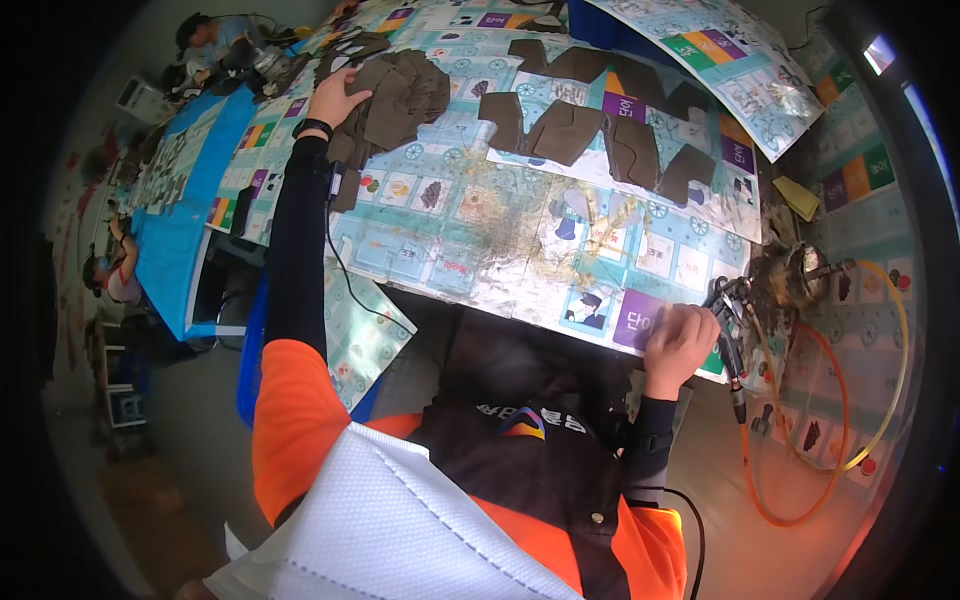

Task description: Applying adhesive to brown fabric shoe components using a small handheld applicator tool at a workstation.

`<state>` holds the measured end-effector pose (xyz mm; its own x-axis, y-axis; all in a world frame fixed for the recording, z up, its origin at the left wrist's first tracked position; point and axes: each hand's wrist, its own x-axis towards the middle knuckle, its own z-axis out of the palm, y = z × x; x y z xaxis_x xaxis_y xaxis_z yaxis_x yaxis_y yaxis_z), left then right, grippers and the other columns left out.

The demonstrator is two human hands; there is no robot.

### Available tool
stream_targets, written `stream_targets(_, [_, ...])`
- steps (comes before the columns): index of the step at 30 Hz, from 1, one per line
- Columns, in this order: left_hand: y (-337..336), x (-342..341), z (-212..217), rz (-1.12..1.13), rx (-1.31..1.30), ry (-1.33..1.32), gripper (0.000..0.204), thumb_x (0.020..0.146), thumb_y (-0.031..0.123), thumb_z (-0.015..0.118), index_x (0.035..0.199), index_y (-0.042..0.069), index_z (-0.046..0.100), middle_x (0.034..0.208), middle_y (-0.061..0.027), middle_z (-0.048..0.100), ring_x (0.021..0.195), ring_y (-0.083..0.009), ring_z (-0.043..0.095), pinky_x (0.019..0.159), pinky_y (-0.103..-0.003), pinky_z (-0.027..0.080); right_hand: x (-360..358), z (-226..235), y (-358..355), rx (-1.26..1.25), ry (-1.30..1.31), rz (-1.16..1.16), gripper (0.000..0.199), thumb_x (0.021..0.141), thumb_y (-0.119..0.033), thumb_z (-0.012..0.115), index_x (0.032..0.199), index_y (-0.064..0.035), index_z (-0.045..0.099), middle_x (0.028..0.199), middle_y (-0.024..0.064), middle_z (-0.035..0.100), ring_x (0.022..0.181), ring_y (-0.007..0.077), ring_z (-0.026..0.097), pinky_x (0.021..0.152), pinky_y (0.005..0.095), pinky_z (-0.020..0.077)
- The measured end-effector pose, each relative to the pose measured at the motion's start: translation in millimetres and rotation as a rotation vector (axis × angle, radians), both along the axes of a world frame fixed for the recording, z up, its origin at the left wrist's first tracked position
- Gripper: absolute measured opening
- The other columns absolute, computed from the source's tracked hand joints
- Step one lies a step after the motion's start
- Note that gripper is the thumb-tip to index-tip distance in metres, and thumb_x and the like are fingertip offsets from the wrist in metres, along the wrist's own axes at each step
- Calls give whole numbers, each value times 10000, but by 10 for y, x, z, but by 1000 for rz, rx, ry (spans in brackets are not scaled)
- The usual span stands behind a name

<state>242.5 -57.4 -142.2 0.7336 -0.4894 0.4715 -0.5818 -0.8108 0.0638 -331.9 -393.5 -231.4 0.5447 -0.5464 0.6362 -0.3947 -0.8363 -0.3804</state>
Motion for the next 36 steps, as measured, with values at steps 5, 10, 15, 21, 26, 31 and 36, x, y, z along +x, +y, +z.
stream_targets(5, [-287, 199, 96, 35, 204, 156, 724, 723, 407, 846, 1299, 73, 562, 1272, -155, 579, 1181, -341, 557, 996, -429, 470, 17, -19, 13, -9, -2, -18, 200, 784, -98, 740, 907, -15, 606, 977, 151, 598, 1004, 375, 535, 888, 453, 434])
stream_targets(10, [-589, 189, 171, -18, 168, 153, 782, 660, 287, 884, 1283, 19, 495, 1238, -234, 615, 1154, -412, 577, 954, -467, 470, -24, -7, -25, -66, 26, -103, 182, 754, -76, 720, 901, -43, 618, 1009, 136, 594, 1032, 360, 528, 919, 446, 404])
stream_targets(15, [-265, 283, -24, -88, 121, 98, 680, 699, 251, 855, 1249, 11, 534, 1155, -260, 646, 1097, -430, 599, 920, -480, 478, 342, 562, -542, 690, -662, 127, 200, 910, -141, 614, 1057, -7, 600, 1006, 71, 629, 882, 128, 619, 687, 247, 488])
stream_targets(21, [-425, 103, 27, 4, 126, 161, 687, 736, 240, 838, 1297, 10, 516, 1220, -252, 625, 1143, -417, 585, 948, -473, 470, 1057, 1292, -1873, 1241, -577, 174, 738, 894, -551, 621, 1352, -1, 445, 1187, 283, 592, 858, 275, 706, 673, 321, 524])
stream_targets(26, [-442, 9, 109, 38, 129, 166, 689, 736, 231, 837, 1300, -1, 515, 1275, -239, 597, 1180, -400, 568, 970, -461, 464, 1620, 1070, -2350, 1272, -719, 304, 125, 927, 16, 474, 1017, 100, 495, 1011, 267, 636, 799, 262, 698, 570, 254, 512])
stream_targets(31, [-271, -49, 130, 73, 149, 222, 679, 747, 215, 828, 1308, -2, 512, 1308, -226, 581, 1190, -394, 560, 978, -457, 460, 2295, 1005, -2374, 1259, -1050, 508, 209, 885, 90, 436, 1085, 143, 408, 977, 220, 563, 899, 431, 703, 622, 341, 610])
stream_targets(36, [-484, 20, 92, 8, 164, 155, 736, 753, 241, 835, 1350, -9, 483, 1244, -264, 609, 1167, -420, 570, 958, -476, 468, 2487, 712, -2675, 1319, -1186, 809, 459, 835, 97, 514, 1261, 160, 356, 1119, 228, 552, 1127, 355, 613, 888, 427, 570])
